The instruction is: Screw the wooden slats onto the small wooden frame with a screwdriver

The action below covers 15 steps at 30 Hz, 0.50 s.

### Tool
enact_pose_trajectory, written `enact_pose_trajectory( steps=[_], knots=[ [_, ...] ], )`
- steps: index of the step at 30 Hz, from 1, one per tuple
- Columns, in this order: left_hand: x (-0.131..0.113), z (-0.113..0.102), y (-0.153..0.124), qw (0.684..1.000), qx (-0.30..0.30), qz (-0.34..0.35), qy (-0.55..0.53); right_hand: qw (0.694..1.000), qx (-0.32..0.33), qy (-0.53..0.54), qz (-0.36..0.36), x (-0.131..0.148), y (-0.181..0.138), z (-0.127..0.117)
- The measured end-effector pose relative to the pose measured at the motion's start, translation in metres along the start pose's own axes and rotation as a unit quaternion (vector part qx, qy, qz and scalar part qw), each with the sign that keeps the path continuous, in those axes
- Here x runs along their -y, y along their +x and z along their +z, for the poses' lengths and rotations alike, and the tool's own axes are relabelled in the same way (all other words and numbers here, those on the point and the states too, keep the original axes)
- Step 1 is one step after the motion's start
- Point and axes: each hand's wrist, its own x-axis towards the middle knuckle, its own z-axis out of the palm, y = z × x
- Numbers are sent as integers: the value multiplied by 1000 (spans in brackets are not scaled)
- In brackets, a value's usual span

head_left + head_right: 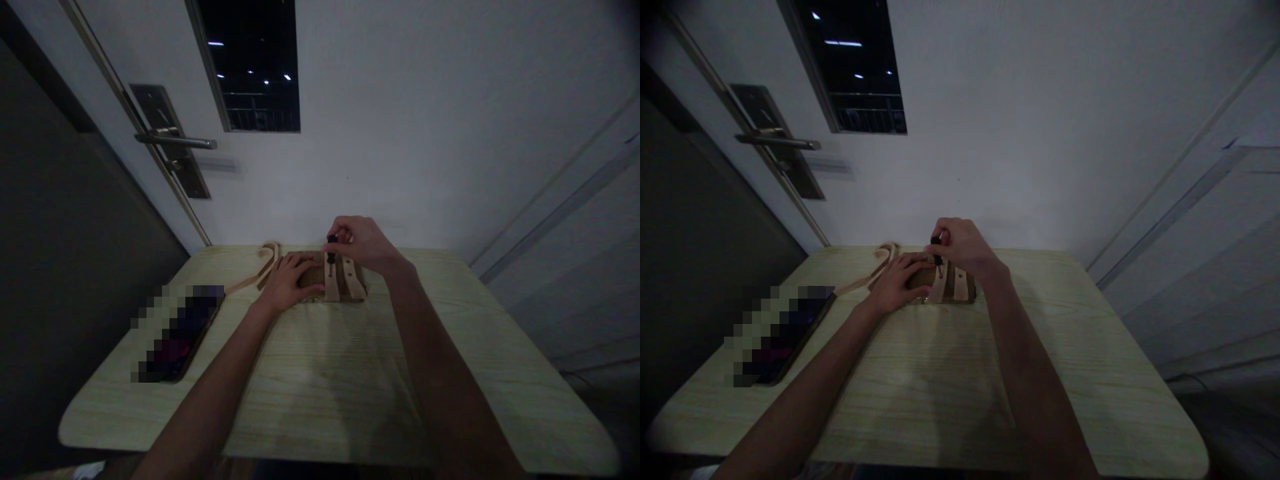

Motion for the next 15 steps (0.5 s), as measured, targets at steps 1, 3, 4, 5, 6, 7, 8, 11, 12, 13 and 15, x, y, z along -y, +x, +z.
enact_pose_trajectory(
  steps=[1,3,4,5,6,7,8,11,12,13,15],
  knots=[
    [0,0,0,1000,-1,-1,-1,1000,-3,6,1,0,0,1],
    [-1,-1,0,1000,-2,-1,-2,1000,-8,10,-1,0,0,3],
    [-1,-1,0,1000,-3,0,-1,1000,-8,10,-2,-1,0,4],
    [-1,-1,0,1000,-4,0,1,1000,-9,9,-2,-1,0,6],
    [-2,-1,0,1000,-4,0,2,1000,-12,9,0,-1,0,7],
    [-2,0,0,1000,-5,0,2,1000,-18,11,2,-2,0,8],
    [-1,0,0,1000,-4,1,3,1000,-23,13,2,-2,1,9],
    [-1,0,0,1000,-2,4,5,999,-16,16,-24,-2,1,10],
    [-1,0,0,1000,-2,4,5,999,-5,15,-37,-2,1,10],
    [0,0,0,1000,-2,4,6,999,10,14,-47,-1,0,9],
    [0,1,0,1000,-2,4,5,998,37,15,-56,0,-1,6]
  ],
)
